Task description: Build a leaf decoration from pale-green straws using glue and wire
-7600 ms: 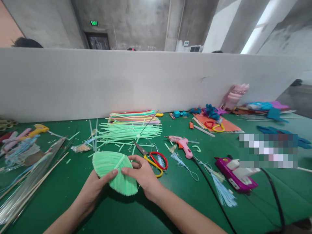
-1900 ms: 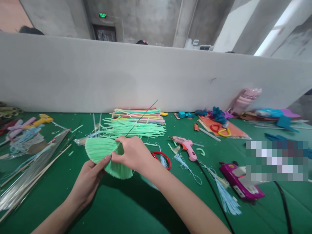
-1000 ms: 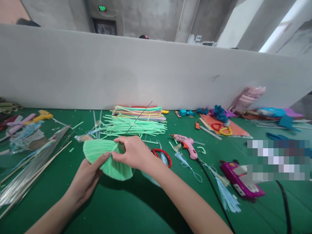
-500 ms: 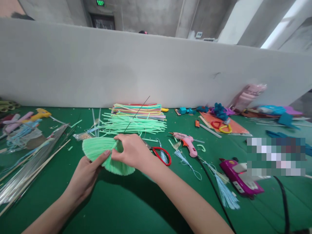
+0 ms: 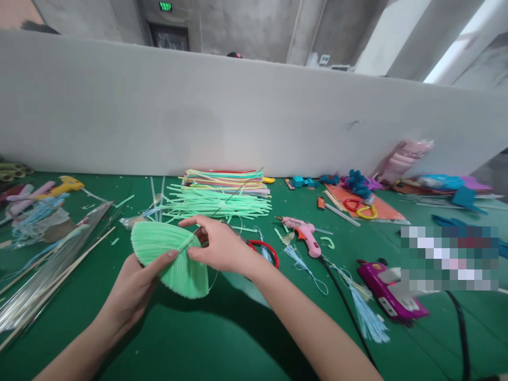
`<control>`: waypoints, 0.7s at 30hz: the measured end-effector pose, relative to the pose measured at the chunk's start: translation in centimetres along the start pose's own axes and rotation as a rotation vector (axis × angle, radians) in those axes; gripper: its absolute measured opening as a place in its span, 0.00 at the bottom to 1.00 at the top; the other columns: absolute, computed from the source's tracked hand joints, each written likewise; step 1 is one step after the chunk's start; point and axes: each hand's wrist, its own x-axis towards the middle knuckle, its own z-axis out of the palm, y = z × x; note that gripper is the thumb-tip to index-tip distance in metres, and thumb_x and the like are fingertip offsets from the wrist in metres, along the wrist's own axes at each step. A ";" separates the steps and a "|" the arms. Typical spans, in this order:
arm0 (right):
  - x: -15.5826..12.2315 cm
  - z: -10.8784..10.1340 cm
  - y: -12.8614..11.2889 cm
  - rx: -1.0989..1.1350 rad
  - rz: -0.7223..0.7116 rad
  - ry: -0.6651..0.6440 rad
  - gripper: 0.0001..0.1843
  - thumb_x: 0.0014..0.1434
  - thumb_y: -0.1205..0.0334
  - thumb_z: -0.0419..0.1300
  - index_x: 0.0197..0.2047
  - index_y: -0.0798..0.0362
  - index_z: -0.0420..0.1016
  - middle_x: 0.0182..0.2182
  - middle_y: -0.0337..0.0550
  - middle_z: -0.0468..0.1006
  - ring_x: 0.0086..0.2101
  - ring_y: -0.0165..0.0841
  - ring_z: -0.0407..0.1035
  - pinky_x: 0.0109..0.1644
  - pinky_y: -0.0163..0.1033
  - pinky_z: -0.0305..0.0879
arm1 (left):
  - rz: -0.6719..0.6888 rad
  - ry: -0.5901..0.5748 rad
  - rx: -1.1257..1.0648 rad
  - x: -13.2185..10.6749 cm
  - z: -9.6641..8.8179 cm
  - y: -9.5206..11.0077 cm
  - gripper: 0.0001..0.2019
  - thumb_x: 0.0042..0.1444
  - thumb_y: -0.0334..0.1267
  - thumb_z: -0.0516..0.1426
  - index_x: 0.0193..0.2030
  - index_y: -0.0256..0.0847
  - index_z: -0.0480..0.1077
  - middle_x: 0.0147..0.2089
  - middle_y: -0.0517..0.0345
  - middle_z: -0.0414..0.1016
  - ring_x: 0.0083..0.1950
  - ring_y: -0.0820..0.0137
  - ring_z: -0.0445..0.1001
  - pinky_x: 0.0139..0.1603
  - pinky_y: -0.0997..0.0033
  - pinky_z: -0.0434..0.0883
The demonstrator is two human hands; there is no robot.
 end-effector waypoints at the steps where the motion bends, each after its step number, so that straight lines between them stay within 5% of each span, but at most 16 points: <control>1: 0.0 0.0 -0.1 0.039 0.026 -0.023 0.27 0.51 0.69 0.60 0.55 0.47 0.67 0.28 0.34 0.66 0.27 0.27 0.60 0.27 0.31 0.55 | -0.017 -0.008 0.010 0.0 0.0 0.1 0.26 0.45 0.41 0.67 0.51 0.33 0.74 0.46 0.42 0.80 0.45 0.53 0.78 0.44 0.60 0.74; 5: 0.0 0.3 -0.2 0.206 0.091 -0.072 0.29 0.50 0.70 0.59 0.56 0.47 0.64 0.30 0.35 0.68 0.28 0.27 0.62 0.28 0.31 0.57 | -0.047 -0.024 0.051 -0.1 0.0 0.2 0.22 0.46 0.43 0.66 0.46 0.32 0.75 0.43 0.43 0.81 0.40 0.55 0.79 0.39 0.62 0.75; 14: 0.1 0.5 -0.1 0.133 0.102 -0.016 0.29 0.50 0.68 0.61 0.56 0.46 0.64 0.29 0.33 0.63 0.28 0.26 0.59 0.29 0.31 0.57 | -0.042 -0.033 0.046 0.3 -0.1 0.1 0.19 0.47 0.41 0.66 0.44 0.33 0.76 0.41 0.45 0.81 0.40 0.57 0.79 0.40 0.63 0.75; 21: -0.4 -0.4 -0.2 -0.017 0.110 -0.051 0.36 0.53 0.57 0.64 0.63 0.44 0.58 0.41 0.45 0.73 0.38 0.36 0.70 0.40 0.41 0.66 | -0.124 -0.077 -0.111 0.4 0.1 -0.1 0.27 0.46 0.39 0.67 0.54 0.34 0.71 0.45 0.43 0.80 0.43 0.56 0.79 0.44 0.60 0.75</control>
